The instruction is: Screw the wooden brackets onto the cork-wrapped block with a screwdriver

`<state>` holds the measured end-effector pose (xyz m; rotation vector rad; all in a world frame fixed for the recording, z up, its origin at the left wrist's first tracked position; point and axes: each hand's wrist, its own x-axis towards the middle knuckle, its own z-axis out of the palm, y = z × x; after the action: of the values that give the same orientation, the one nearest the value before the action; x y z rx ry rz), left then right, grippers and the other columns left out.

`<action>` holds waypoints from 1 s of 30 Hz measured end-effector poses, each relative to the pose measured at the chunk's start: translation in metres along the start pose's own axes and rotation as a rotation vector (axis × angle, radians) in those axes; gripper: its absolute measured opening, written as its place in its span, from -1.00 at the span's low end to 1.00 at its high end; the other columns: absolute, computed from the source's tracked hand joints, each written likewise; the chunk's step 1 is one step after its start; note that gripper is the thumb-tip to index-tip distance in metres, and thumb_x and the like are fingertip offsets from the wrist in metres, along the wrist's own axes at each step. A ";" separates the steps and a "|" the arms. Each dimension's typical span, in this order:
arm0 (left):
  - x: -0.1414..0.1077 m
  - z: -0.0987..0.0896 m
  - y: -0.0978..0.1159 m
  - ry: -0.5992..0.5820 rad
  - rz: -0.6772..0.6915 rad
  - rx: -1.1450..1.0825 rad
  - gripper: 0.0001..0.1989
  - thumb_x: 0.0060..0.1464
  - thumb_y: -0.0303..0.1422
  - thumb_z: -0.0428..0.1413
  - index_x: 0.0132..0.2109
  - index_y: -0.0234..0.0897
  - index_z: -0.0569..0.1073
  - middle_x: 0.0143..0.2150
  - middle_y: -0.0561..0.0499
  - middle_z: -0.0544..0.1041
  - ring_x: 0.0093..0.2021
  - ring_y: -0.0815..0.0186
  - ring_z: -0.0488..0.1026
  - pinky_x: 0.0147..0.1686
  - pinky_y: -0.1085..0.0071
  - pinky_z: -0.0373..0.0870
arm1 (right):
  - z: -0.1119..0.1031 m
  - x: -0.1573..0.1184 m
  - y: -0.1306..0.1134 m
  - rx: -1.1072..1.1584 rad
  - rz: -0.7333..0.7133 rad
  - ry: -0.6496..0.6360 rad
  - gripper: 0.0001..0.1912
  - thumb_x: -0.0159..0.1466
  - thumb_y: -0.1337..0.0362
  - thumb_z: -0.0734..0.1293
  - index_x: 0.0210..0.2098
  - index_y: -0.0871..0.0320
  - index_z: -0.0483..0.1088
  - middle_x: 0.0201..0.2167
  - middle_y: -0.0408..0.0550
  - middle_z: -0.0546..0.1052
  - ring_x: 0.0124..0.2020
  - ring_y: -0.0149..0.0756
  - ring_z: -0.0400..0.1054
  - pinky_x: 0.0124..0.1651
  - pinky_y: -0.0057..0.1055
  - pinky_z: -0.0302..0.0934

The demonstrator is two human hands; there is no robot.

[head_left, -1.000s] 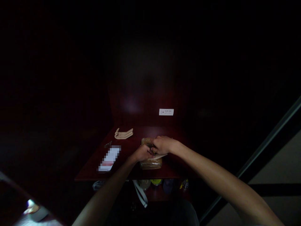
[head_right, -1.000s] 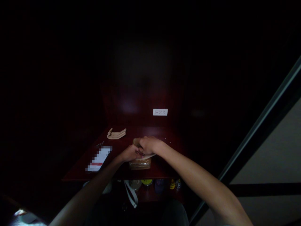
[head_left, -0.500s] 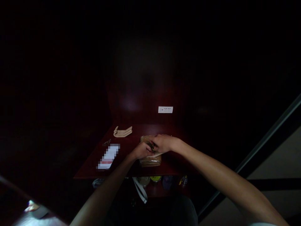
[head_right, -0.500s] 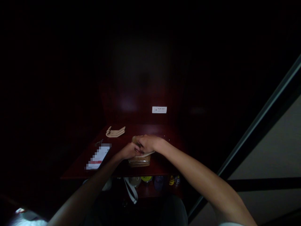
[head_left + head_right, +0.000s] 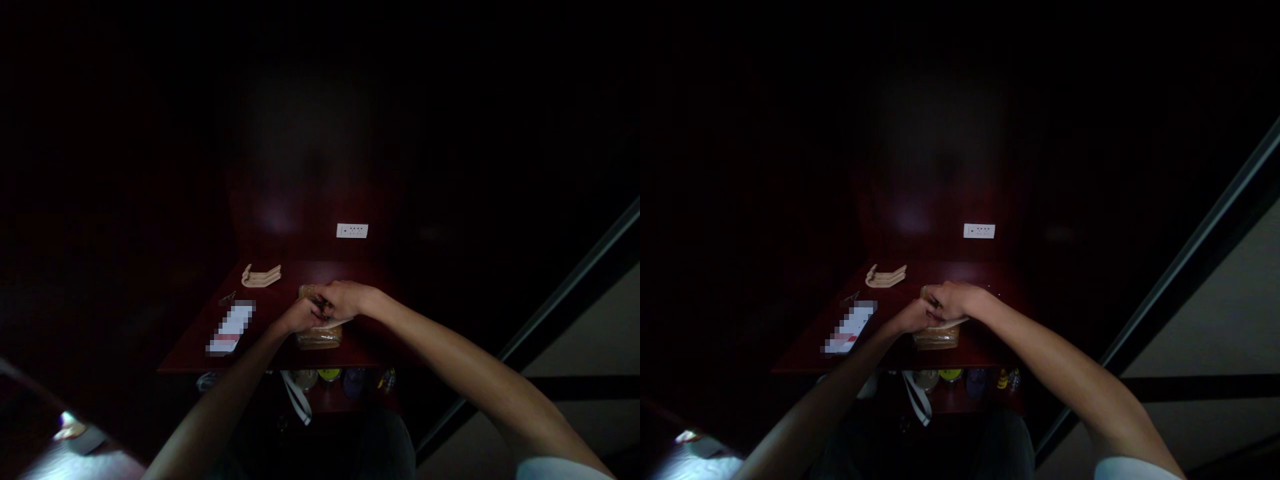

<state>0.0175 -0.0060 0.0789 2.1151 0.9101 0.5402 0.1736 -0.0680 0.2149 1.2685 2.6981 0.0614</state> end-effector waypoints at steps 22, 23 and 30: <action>-0.006 -0.008 0.013 -0.070 -0.048 0.043 -0.70 -0.17 -0.29 0.25 -0.26 -0.39 0.58 -0.32 -0.06 0.60 -0.30 0.24 0.48 -0.30 0.41 0.36 | 0.005 0.011 0.014 0.068 0.033 -0.045 -0.68 0.22 0.20 0.21 -0.06 0.18 0.32 -0.26 0.04 0.55 -0.41 -0.29 0.43 -0.53 -0.50 0.05; -0.005 -0.008 0.013 -0.071 -0.047 0.039 -0.70 -0.16 -0.29 0.25 -0.26 -0.40 0.58 -0.31 -0.06 0.61 -0.30 0.24 0.48 -0.29 0.41 0.36 | 0.006 0.011 0.014 0.071 0.033 -0.046 -0.68 0.22 0.20 0.21 -0.07 0.20 0.32 -0.27 0.04 0.55 -0.41 -0.29 0.43 -0.54 -0.50 0.05; -0.005 -0.008 0.011 -0.066 -0.001 0.047 -0.72 -0.13 -0.28 0.24 -0.26 -0.38 0.60 -0.33 -0.07 0.62 -0.32 0.24 0.50 -0.29 0.43 0.35 | 0.005 0.009 0.013 0.039 0.015 -0.033 -0.68 0.29 0.18 0.15 -0.12 0.26 0.36 -0.31 0.11 0.56 -0.37 -0.26 0.44 -0.49 -0.49 0.07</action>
<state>0.0143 -0.0115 0.0919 2.1614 0.8944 0.4498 0.1789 -0.0532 0.2104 1.2884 2.6747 -0.0103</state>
